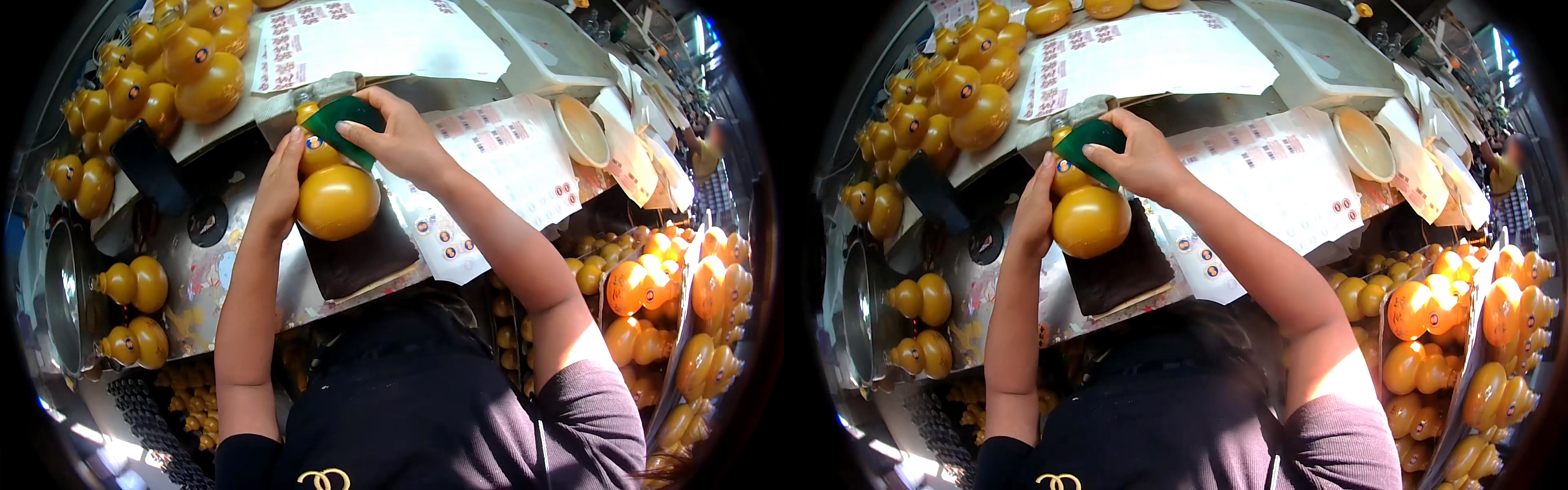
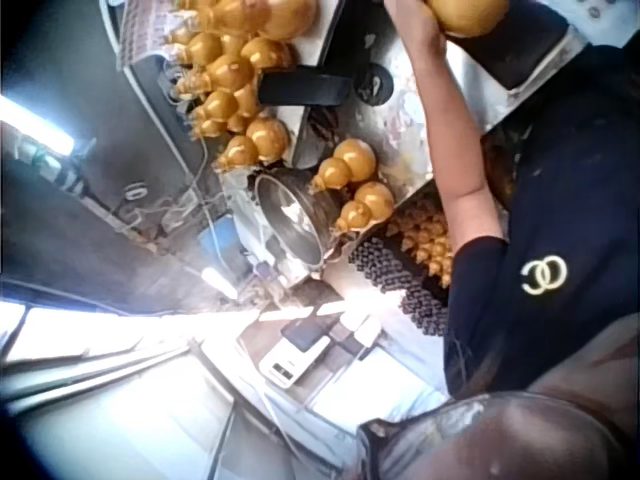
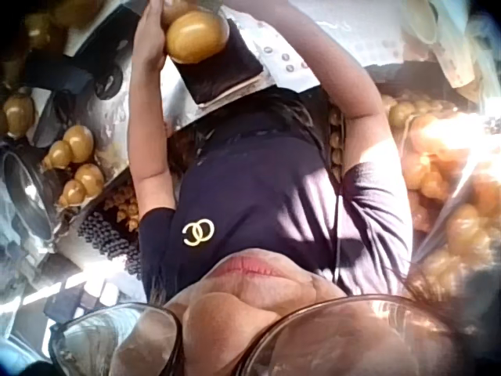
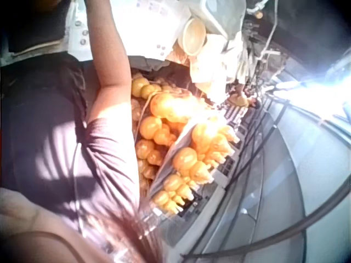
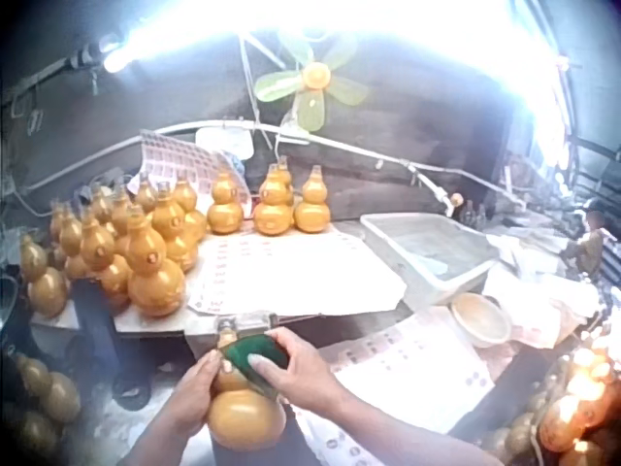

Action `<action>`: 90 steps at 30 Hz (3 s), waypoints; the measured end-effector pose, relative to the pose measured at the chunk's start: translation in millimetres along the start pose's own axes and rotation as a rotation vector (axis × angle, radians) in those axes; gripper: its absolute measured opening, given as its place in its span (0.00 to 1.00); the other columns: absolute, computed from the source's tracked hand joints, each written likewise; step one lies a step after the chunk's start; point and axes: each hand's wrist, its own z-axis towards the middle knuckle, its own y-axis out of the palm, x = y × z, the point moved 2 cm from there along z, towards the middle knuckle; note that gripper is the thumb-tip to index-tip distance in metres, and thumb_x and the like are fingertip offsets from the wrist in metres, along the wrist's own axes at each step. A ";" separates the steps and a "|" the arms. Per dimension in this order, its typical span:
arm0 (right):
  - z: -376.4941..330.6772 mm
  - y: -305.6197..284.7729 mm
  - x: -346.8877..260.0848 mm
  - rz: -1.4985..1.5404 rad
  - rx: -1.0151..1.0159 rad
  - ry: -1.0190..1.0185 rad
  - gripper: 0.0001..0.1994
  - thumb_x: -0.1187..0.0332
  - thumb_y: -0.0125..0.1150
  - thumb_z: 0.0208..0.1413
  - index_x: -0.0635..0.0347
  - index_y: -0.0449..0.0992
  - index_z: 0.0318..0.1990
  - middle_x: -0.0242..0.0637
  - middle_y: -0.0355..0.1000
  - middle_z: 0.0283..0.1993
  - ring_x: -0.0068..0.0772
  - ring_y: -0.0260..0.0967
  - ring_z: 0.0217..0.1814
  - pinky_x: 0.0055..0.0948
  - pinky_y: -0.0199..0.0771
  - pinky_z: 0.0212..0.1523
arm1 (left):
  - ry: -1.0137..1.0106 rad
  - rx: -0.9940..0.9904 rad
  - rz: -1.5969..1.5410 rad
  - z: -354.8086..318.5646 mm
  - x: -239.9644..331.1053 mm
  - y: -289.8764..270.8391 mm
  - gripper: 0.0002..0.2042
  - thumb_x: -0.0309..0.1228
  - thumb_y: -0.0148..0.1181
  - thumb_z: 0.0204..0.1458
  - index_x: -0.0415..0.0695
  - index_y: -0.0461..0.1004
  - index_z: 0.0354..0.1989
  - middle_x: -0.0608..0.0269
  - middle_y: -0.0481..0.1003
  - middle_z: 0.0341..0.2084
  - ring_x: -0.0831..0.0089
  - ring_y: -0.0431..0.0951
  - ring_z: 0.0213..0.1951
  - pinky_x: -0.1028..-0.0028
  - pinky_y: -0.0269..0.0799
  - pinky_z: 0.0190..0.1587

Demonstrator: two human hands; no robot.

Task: The person repeatedly picks up yellow gourd-shaped objects, rubs them with a green cloth, and places them back on the workbench. The person handles the gourds one at a time, rotating them to wipe different sides before setting them down.

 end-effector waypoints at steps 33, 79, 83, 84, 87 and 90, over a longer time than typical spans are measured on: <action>-31.4 -26.2 -21.9 -0.218 -0.297 -0.279 0.14 0.80 0.64 0.39 0.54 0.77 0.36 0.28 0.76 0.36 0.30 0.71 0.40 0.28 0.68 0.46 | 0.066 -0.125 0.052 2.8 -5.6 -3.8 0.25 0.44 0.61 0.55 0.37 0.65 0.53 0.60 0.73 0.42 0.75 0.74 0.44 0.75 0.70 0.48; 124.8 -155.2 55.9 -1.206 -0.112 0.307 0.21 0.55 0.41 0.61 0.59 0.74 0.51 0.44 0.72 0.54 0.45 0.70 0.55 0.42 0.70 0.54 | 0.175 0.341 0.202 -100.0 -33.1 -36.8 0.29 0.33 0.53 0.59 0.43 0.51 0.67 0.53 0.66 0.54 0.62 0.65 0.59 0.64 0.58 0.62; 40.2 -145.1 32.0 -1.065 -0.093 0.091 0.21 0.53 0.42 0.61 0.60 0.75 0.44 0.48 0.74 0.48 0.47 0.71 0.51 0.43 0.70 0.51 | 0.201 0.313 0.193 -95.3 -32.3 -34.6 0.30 0.35 0.54 0.59 0.43 0.51 0.67 0.53 0.66 0.55 0.62 0.65 0.59 0.64 0.58 0.62; 32.8 -143.1 7.6 -0.984 -0.128 0.168 0.21 0.53 0.43 0.61 0.60 0.76 0.41 0.49 0.74 0.47 0.48 0.71 0.51 0.43 0.70 0.51 | 0.211 0.314 0.197 -95.7 -31.6 -36.3 0.30 0.35 0.53 0.59 0.44 0.51 0.67 0.53 0.65 0.55 0.62 0.65 0.59 0.64 0.57 0.62; 29.2 -167.1 13.6 -0.708 -0.061 0.277 0.19 0.57 0.50 0.56 0.57 0.77 0.48 0.48 0.73 0.51 0.48 0.72 0.48 0.39 0.70 0.52 | 0.231 0.299 0.202 -95.0 -27.3 -32.3 0.28 0.32 0.52 0.60 0.44 0.51 0.67 0.54 0.66 0.55 0.64 0.66 0.59 0.65 0.58 0.61; 23.8 -177.7 45.7 -1.002 0.059 -0.151 0.24 0.64 0.54 0.52 0.55 0.70 0.59 0.40 0.67 0.61 0.45 0.74 0.49 0.34 0.71 0.55 | 0.274 0.286 0.230 -93.5 -26.9 -20.7 0.26 0.33 0.50 0.62 0.44 0.53 0.67 0.55 0.68 0.53 0.66 0.67 0.57 0.67 0.61 0.60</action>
